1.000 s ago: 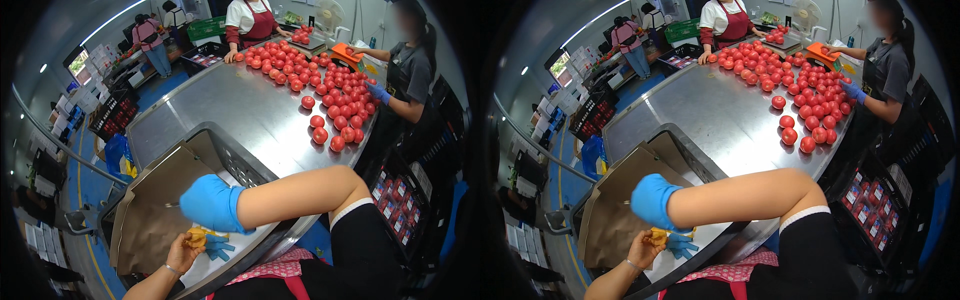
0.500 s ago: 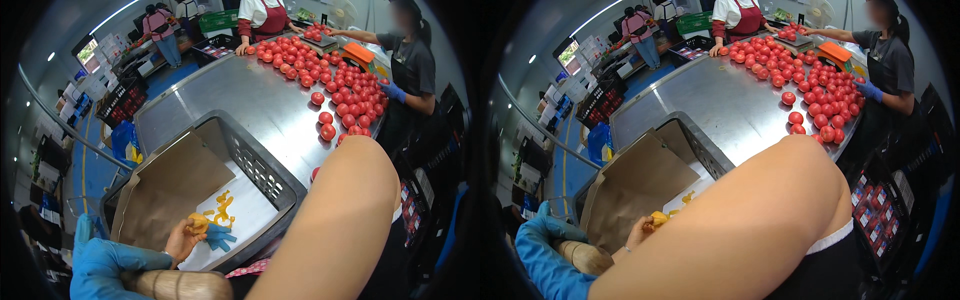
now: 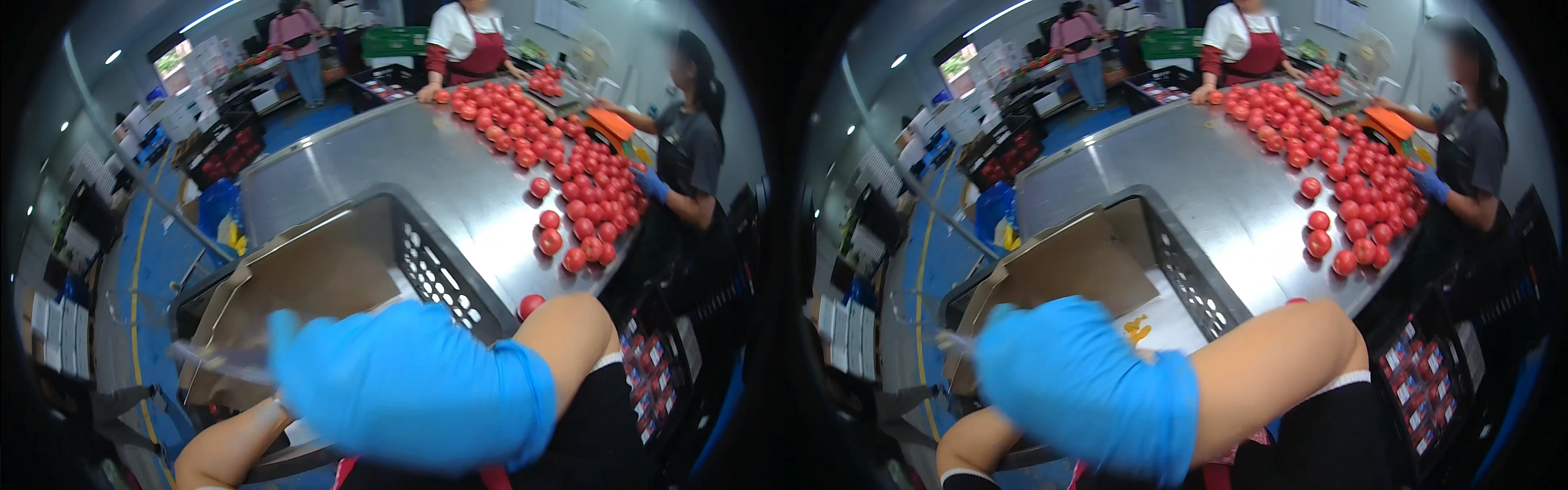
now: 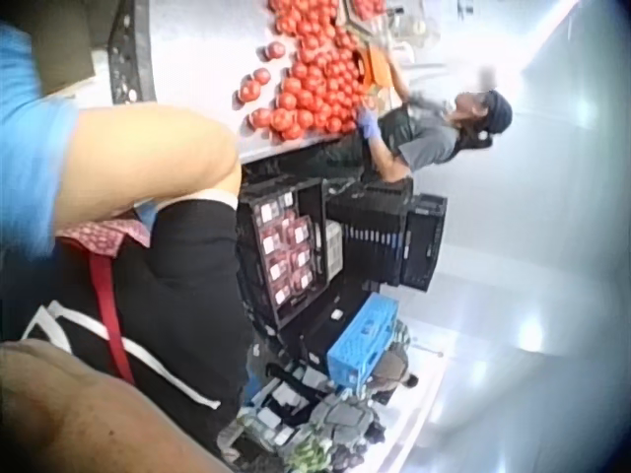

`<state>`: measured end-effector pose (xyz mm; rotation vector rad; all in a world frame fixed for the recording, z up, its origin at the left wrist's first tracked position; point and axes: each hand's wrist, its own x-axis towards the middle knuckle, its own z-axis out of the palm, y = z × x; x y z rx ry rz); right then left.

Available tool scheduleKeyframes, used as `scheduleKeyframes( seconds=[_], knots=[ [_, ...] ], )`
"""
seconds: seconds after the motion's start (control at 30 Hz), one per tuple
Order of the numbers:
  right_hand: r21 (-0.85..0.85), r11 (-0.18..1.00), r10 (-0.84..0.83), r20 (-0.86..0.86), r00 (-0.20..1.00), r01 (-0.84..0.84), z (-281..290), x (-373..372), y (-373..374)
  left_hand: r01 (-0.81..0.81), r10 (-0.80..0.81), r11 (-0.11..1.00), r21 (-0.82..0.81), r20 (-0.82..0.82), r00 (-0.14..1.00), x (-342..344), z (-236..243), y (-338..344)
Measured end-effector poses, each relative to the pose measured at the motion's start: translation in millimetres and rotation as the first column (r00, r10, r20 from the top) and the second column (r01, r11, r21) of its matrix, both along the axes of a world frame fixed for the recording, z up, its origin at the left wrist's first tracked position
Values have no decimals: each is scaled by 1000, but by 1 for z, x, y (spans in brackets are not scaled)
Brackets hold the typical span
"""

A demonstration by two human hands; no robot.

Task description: The person peels a yellow apple using a small knife, rotating the fruit and removing the skin in continuous strips. The peels fall into a bin below while other workers sort red apples on a nearby table.

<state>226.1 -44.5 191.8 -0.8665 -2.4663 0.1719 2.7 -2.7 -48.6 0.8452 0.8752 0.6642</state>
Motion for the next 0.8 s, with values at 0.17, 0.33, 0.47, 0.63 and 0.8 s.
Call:
scheduleKeyframes(
  seconds=[0.17, 0.33, 0.47, 0.63, 0.8],
  knots=[
    [-181, 982, -7, 272, 962, 58, -76, 4, 54, -195, 157, 938, -287, -152, 976, 6, 23, -4],
    [-198, 955, -105, 464, 879, 219, -102, 15, 75, -121, 84, 972, -204, -182, 980, 16, 32, -5],
    [-213, 937, -147, 479, 865, 277, -128, 21, 87, -130, 106, 973, -192, -132, 986, 13, 27, -12],
    [-191, 931, -148, 583, 799, 312, -135, 16, 92, -113, 90, 977, -182, -126, 988, 14, 25, -12],
    [-205, 917, -159, 601, 783, 343, -142, 24, 100, -92, 66, 980, -179, -148, 987, 15, 31, -9]
  ],
)
